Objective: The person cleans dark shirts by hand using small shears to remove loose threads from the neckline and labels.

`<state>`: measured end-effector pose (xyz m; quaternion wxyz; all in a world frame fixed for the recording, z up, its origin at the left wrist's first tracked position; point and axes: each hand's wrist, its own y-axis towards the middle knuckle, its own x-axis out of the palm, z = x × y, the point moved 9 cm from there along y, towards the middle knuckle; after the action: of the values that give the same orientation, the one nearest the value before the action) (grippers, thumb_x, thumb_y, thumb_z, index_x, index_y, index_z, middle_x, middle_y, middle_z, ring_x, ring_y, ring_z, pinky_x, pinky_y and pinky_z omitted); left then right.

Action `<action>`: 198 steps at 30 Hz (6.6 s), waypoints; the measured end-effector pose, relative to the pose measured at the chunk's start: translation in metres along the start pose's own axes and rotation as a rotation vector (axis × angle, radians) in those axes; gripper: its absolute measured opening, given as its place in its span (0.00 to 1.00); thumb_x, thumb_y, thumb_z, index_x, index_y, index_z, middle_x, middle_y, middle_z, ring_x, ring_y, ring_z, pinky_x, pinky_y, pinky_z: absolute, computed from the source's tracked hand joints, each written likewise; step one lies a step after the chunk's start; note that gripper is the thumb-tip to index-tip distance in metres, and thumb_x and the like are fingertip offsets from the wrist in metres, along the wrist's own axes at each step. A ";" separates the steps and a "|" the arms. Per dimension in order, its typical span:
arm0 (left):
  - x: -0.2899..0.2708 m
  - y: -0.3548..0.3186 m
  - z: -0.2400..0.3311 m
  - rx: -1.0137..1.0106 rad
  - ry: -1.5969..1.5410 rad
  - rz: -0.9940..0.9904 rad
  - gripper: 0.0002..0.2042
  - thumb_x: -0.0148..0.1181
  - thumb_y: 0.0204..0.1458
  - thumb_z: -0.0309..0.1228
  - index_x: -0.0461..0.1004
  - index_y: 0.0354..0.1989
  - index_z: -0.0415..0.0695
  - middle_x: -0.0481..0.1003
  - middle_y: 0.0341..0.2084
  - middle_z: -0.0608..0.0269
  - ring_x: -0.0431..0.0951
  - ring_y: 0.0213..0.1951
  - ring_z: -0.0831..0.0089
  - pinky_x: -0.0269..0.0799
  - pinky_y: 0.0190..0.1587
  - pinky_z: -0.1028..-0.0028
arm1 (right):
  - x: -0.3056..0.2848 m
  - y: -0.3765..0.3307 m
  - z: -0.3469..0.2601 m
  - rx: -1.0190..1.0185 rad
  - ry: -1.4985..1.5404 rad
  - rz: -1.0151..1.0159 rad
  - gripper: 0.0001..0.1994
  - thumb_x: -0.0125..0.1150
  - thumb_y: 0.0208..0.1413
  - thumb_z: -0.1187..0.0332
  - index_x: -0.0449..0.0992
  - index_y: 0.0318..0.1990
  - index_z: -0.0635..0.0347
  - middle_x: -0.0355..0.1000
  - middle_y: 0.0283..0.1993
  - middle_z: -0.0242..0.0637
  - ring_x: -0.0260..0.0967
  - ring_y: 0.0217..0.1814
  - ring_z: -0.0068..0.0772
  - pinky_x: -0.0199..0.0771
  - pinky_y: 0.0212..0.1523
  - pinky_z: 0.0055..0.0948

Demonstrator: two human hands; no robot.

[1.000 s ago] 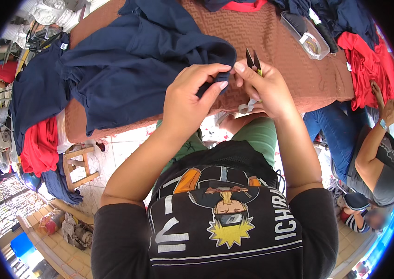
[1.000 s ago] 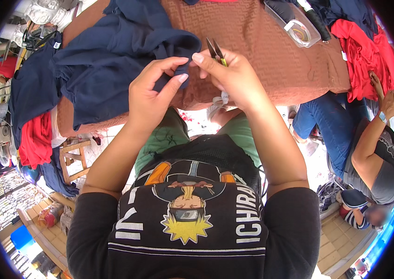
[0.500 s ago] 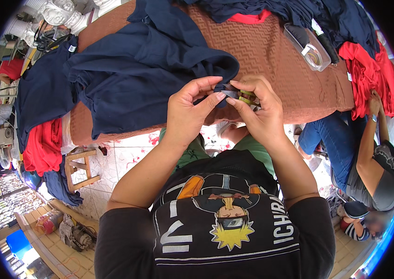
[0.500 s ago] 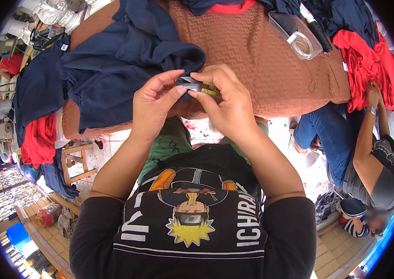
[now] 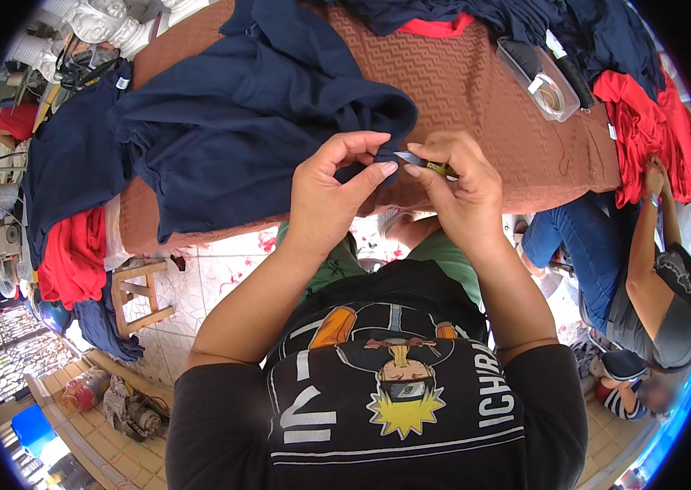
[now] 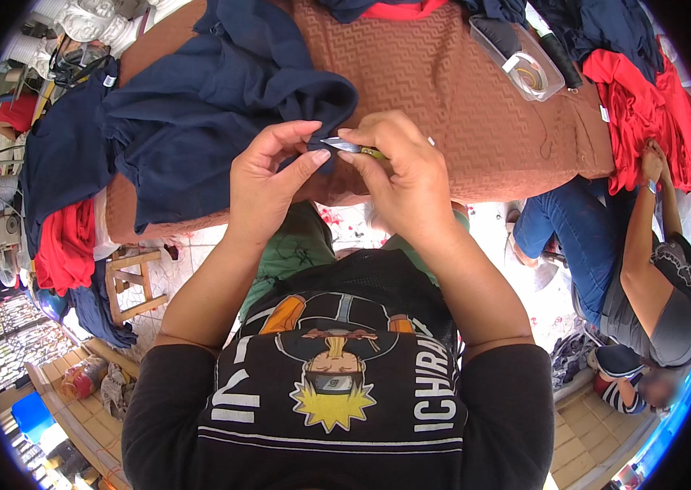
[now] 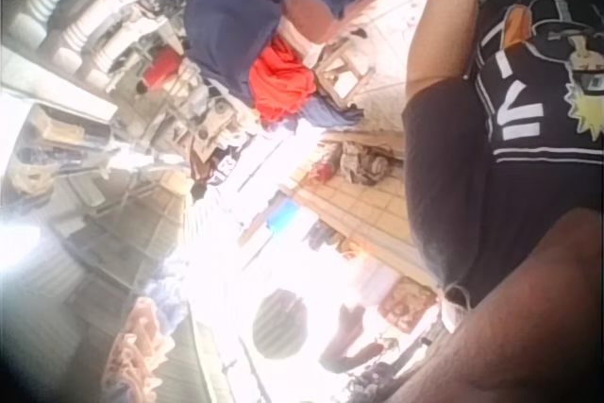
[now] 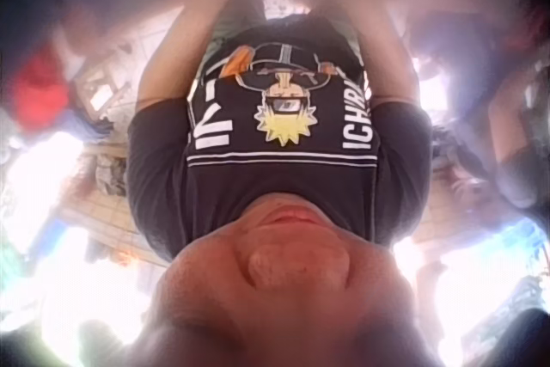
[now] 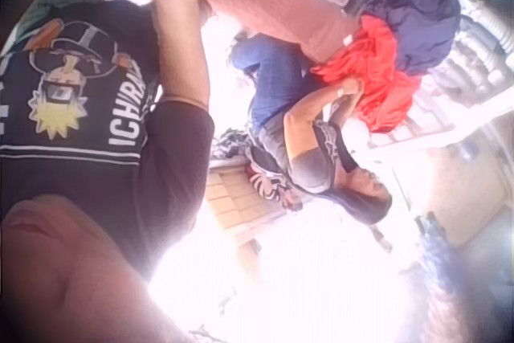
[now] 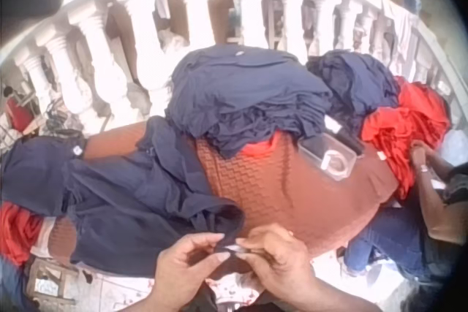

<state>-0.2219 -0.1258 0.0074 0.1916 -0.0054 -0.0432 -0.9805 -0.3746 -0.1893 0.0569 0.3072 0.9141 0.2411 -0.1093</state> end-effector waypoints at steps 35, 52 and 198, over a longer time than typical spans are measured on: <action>-0.061 0.059 0.084 0.400 0.513 0.140 0.11 0.56 0.58 0.23 0.78 0.48 0.40 0.77 0.47 0.58 0.76 0.50 0.69 0.69 0.54 0.73 | -0.019 0.042 0.018 0.062 -0.248 0.018 0.18 0.72 0.45 0.76 0.77 0.46 0.60 0.72 0.43 0.39 0.75 0.41 0.37 0.77 0.42 0.31; -0.077 0.113 0.153 0.063 -0.251 -0.042 0.18 0.57 0.61 0.33 0.70 0.56 0.37 0.77 0.46 0.60 0.78 0.46 0.74 0.73 0.51 0.74 | -0.093 0.147 0.004 0.159 -0.359 -0.012 0.12 0.67 0.55 0.68 0.77 0.45 0.63 0.78 0.36 0.38 0.74 0.33 0.26 0.73 0.39 0.28; 0.047 0.034 -0.062 -0.431 0.104 -0.499 0.11 0.59 0.61 0.34 0.78 0.41 0.37 0.66 0.22 0.78 0.60 0.26 0.88 0.59 0.30 0.85 | -0.010 -0.005 0.053 0.180 -0.137 -0.393 0.08 0.67 0.51 0.71 0.76 0.36 0.64 0.73 0.34 0.41 0.74 0.37 0.44 0.71 0.37 0.35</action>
<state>-0.2520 -0.1806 -0.0507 -0.0579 0.0148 0.1749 -0.9828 -0.3890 -0.2222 0.0159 0.2128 0.8638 0.3823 -0.2499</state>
